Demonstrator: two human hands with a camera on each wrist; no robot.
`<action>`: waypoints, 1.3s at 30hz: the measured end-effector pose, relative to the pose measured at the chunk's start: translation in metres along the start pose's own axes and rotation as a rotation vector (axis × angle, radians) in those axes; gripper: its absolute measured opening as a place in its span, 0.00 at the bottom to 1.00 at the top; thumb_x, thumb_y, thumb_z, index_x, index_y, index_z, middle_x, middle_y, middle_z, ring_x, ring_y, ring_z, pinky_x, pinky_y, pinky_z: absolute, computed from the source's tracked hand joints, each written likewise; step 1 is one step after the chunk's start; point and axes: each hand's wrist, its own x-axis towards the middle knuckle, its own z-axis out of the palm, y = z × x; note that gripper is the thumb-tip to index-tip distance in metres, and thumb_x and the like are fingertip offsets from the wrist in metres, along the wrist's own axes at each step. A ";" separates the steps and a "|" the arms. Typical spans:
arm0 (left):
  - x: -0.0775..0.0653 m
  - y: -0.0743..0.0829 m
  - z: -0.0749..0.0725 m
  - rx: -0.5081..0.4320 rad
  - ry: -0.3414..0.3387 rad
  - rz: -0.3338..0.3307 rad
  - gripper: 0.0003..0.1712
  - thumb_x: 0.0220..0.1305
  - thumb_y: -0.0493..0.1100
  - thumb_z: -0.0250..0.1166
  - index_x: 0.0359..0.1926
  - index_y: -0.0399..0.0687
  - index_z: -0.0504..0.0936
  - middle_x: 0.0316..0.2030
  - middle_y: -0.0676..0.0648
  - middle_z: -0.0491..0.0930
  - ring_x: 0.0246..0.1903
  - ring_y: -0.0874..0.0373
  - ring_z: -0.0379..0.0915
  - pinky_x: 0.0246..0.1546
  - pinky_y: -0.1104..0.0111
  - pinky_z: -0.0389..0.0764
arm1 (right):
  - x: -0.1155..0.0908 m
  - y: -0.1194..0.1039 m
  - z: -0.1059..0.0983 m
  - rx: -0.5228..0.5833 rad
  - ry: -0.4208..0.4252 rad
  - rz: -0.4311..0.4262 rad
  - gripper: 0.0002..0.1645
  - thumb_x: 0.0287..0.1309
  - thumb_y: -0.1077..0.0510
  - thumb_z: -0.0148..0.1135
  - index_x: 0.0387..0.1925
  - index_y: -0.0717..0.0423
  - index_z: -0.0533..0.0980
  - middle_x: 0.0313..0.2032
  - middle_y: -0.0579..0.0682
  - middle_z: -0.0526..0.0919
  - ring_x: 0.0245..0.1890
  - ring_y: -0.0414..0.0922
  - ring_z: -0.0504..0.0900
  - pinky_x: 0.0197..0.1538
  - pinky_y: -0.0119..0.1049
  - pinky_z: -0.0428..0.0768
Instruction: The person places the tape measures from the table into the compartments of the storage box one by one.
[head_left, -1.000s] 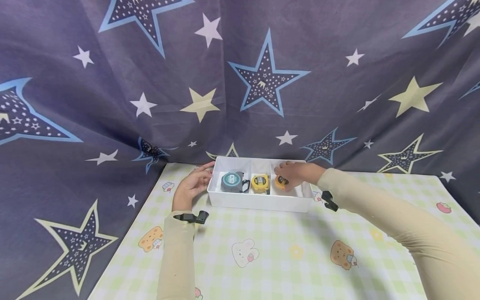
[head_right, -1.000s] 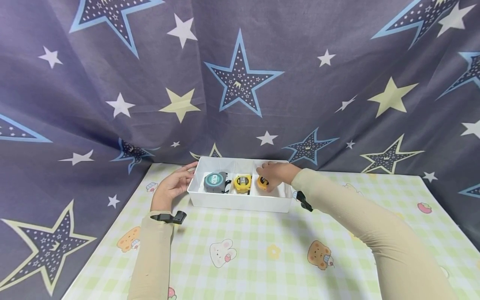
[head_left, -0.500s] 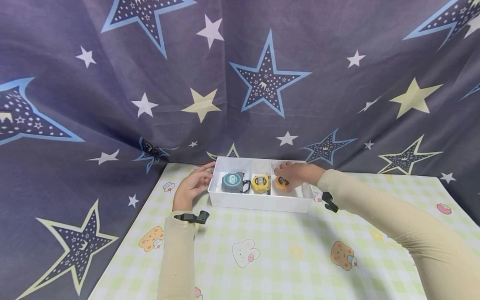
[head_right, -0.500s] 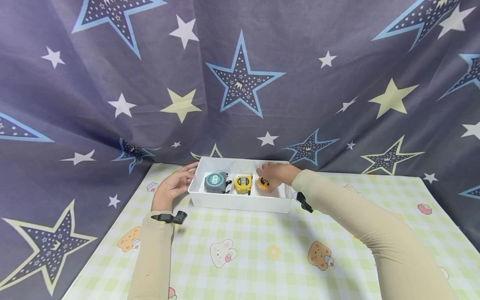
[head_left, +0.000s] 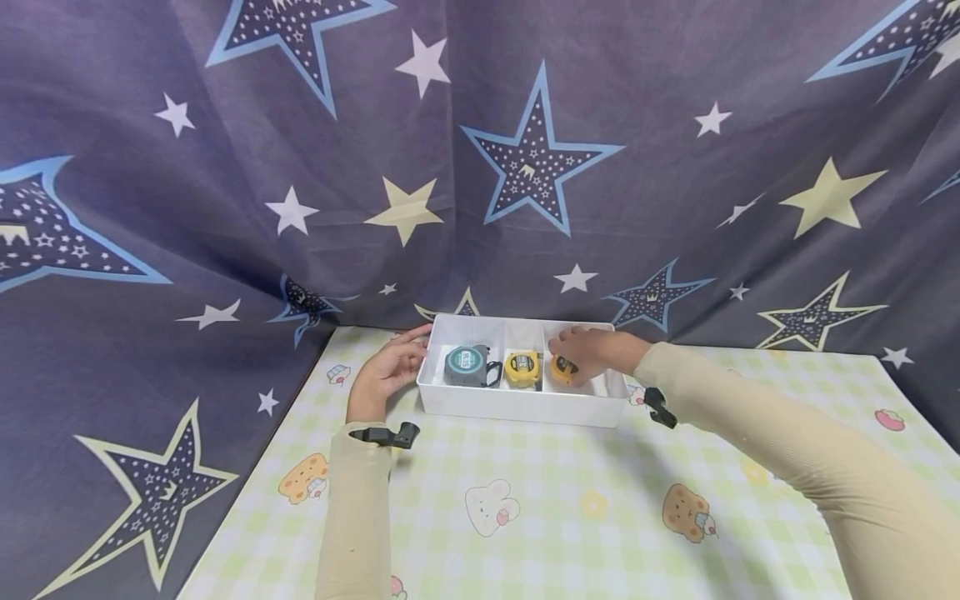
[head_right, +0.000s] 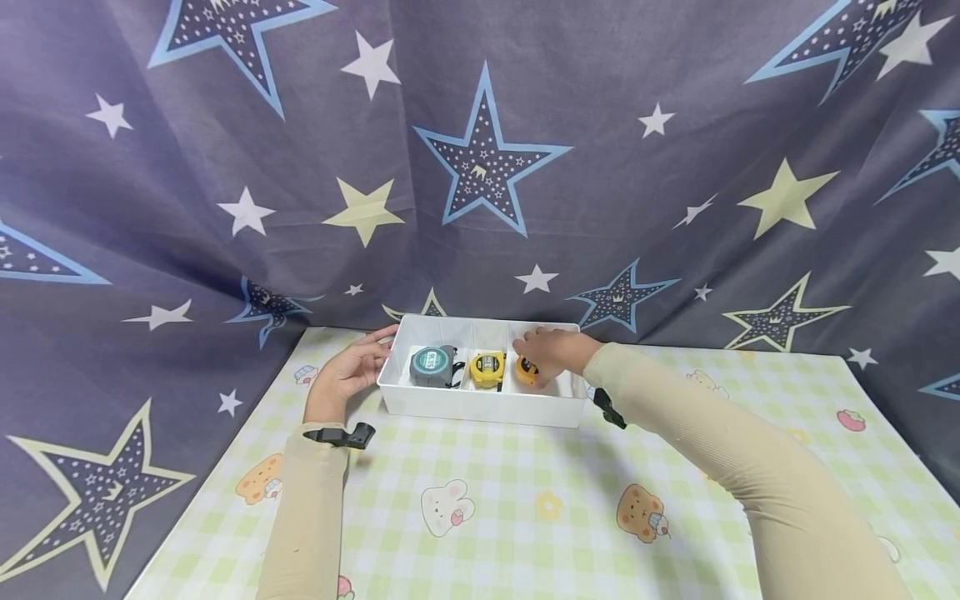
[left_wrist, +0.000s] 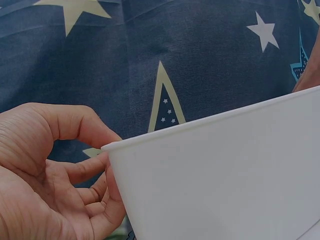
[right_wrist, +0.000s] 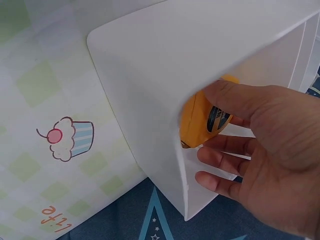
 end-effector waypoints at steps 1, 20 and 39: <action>0.000 0.000 0.000 0.001 0.000 0.000 0.43 0.67 0.22 0.47 0.81 0.42 0.50 0.40 0.51 0.78 0.36 0.62 0.81 0.39 0.69 0.82 | 0.000 0.000 0.000 -0.001 0.001 0.001 0.36 0.61 0.51 0.70 0.66 0.55 0.66 0.59 0.59 0.73 0.60 0.55 0.74 0.61 0.51 0.78; 0.000 -0.001 0.000 0.014 -0.009 0.010 0.42 0.68 0.23 0.47 0.81 0.42 0.49 0.40 0.51 0.77 0.35 0.63 0.80 0.38 0.70 0.82 | 0.005 0.004 0.008 -0.005 0.037 -0.008 0.32 0.62 0.52 0.69 0.64 0.55 0.68 0.58 0.58 0.75 0.59 0.54 0.74 0.60 0.49 0.79; 0.000 -0.001 -0.001 0.024 0.005 0.011 0.42 0.68 0.22 0.47 0.81 0.43 0.51 0.42 0.51 0.77 0.35 0.63 0.80 0.39 0.70 0.82 | 0.006 0.003 0.003 0.026 0.025 0.042 0.36 0.62 0.49 0.69 0.67 0.53 0.66 0.60 0.56 0.73 0.56 0.52 0.75 0.57 0.50 0.80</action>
